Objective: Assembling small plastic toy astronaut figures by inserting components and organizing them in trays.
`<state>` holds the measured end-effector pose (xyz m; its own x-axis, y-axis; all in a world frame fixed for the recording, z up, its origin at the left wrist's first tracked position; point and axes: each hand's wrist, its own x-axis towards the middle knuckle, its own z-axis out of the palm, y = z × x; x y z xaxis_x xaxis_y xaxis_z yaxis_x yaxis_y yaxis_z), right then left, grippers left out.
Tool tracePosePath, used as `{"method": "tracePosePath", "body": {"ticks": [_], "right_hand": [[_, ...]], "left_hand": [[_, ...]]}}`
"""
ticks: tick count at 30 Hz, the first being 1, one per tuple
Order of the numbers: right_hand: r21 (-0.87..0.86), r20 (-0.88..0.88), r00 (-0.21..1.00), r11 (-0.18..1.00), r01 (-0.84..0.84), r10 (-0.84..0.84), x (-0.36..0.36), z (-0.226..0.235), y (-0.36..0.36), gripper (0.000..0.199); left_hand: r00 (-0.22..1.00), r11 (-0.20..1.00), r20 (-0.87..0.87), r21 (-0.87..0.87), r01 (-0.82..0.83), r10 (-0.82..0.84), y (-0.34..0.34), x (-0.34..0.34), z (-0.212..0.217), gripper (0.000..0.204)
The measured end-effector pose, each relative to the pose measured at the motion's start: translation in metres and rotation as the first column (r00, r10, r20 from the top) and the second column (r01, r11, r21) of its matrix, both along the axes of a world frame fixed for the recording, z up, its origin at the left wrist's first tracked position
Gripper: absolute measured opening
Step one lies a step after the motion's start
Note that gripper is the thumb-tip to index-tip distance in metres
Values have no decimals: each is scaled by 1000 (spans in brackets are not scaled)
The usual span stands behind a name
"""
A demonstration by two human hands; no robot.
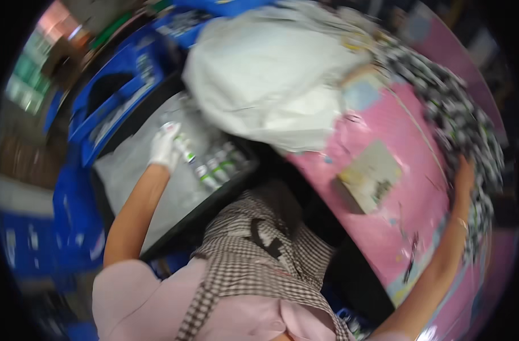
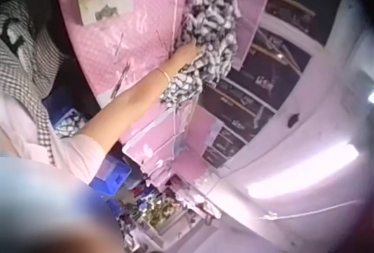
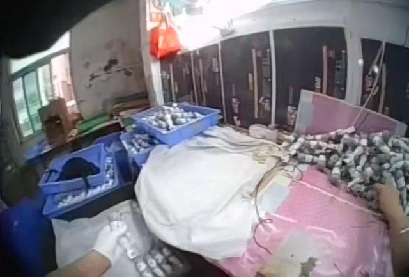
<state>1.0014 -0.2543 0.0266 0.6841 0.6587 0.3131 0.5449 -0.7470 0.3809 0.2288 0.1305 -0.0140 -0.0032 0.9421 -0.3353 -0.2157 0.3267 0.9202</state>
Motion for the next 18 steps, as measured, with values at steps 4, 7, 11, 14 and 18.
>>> {"method": "tracePosePath", "body": {"ticks": [4, 7, 11, 14, 18], "right_hand": [[221, -59, 912, 896, -385, 406, -63, 23, 57, 55], [460, -137, 835, 781, -422, 532, -52, 35, 44, 43], [977, -164, 685, 214, 12, 710, -49, 44, 11, 33], [974, -204, 519, 120, 191, 830, -112, 74, 25, 33], [840, -219, 371, -19, 542, 902, -181, 87, 32, 41]], "left_hand": [[950, 930, -128, -203, -306, 285, 9, -74, -25, 25], [932, 888, -102, -284, -361, 346, 45, -78, -72, 26], [994, 893, -32, -437, -105, 101, 83, -33, -94, 25], [998, 902, -62, -432, -9, -20, 103, -19, -119, 22], [978, 860, -47, -486, 157, -205, 142, -4, -147, 24]]}}
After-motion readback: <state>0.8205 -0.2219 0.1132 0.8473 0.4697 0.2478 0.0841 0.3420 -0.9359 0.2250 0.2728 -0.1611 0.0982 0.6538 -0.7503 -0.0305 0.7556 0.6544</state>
